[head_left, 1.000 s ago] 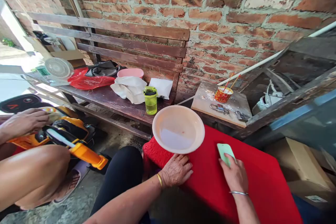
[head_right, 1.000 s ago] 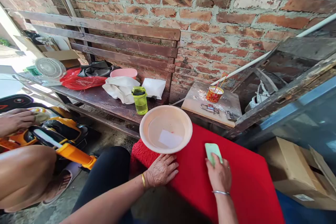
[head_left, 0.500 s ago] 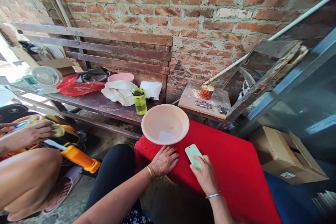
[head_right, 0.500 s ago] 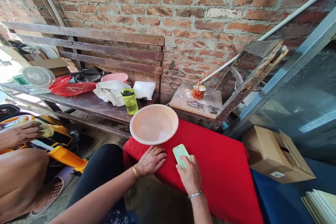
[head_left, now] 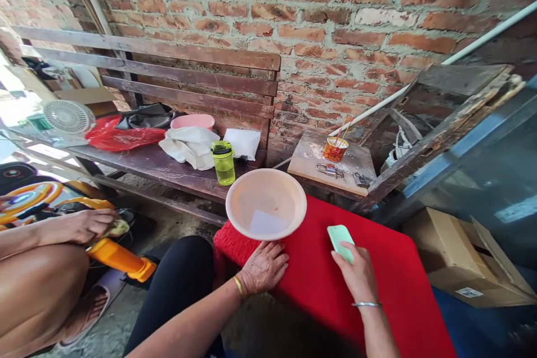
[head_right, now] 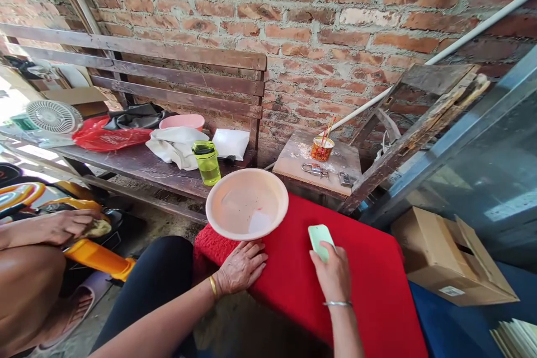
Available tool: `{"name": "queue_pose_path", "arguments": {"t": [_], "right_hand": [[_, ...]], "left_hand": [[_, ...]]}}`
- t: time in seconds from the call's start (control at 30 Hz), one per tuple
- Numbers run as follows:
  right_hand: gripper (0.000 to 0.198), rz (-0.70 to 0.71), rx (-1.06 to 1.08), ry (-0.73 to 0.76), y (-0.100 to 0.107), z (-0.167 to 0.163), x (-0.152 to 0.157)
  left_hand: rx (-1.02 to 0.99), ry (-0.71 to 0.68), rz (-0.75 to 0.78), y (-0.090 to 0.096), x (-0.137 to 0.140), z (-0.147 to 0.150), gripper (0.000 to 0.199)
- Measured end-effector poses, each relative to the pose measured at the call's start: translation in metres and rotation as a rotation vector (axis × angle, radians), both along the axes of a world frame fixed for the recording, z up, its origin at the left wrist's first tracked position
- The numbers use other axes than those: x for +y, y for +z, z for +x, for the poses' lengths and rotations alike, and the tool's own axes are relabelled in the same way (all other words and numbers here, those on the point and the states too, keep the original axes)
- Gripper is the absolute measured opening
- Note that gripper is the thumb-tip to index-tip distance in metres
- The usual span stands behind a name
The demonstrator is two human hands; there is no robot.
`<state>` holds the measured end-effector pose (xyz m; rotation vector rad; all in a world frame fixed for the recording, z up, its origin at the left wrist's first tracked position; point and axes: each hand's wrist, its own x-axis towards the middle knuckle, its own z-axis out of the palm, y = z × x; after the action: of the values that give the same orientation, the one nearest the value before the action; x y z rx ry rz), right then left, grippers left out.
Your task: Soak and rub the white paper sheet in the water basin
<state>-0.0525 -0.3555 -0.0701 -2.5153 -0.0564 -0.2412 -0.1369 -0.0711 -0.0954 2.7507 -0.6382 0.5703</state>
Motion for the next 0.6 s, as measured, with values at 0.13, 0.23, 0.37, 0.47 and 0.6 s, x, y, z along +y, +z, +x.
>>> {"name": "queue_pose_path", "arguments": {"t": [0.13,0.23,0.37,0.47,0.6], "right_hand": [[0.034,-0.167,0.027,0.142,0.009,0.028,0.084],[0.035,-0.255,0.096,0.182,0.014,0.042,0.108],[0.039,-0.391,0.168,0.104,0.019,0.054,0.066],[0.045,-0.501,0.220,-0.110,0.020,0.060,0.007],[0.051,-0.394,0.182,-0.175,0.017,0.059,-0.021]], "left_hand": [[-0.019,-0.001,0.006,0.001,0.000,0.000,0.019],[-0.035,-0.001,0.016,0.003,-0.001,0.000,0.019],[-0.053,0.005,0.006,0.004,-0.002,0.000,0.019],[-0.051,0.007,-0.005,0.003,-0.003,0.000,0.017],[-0.057,0.000,-0.023,0.000,-0.003,0.000,0.017]]}}
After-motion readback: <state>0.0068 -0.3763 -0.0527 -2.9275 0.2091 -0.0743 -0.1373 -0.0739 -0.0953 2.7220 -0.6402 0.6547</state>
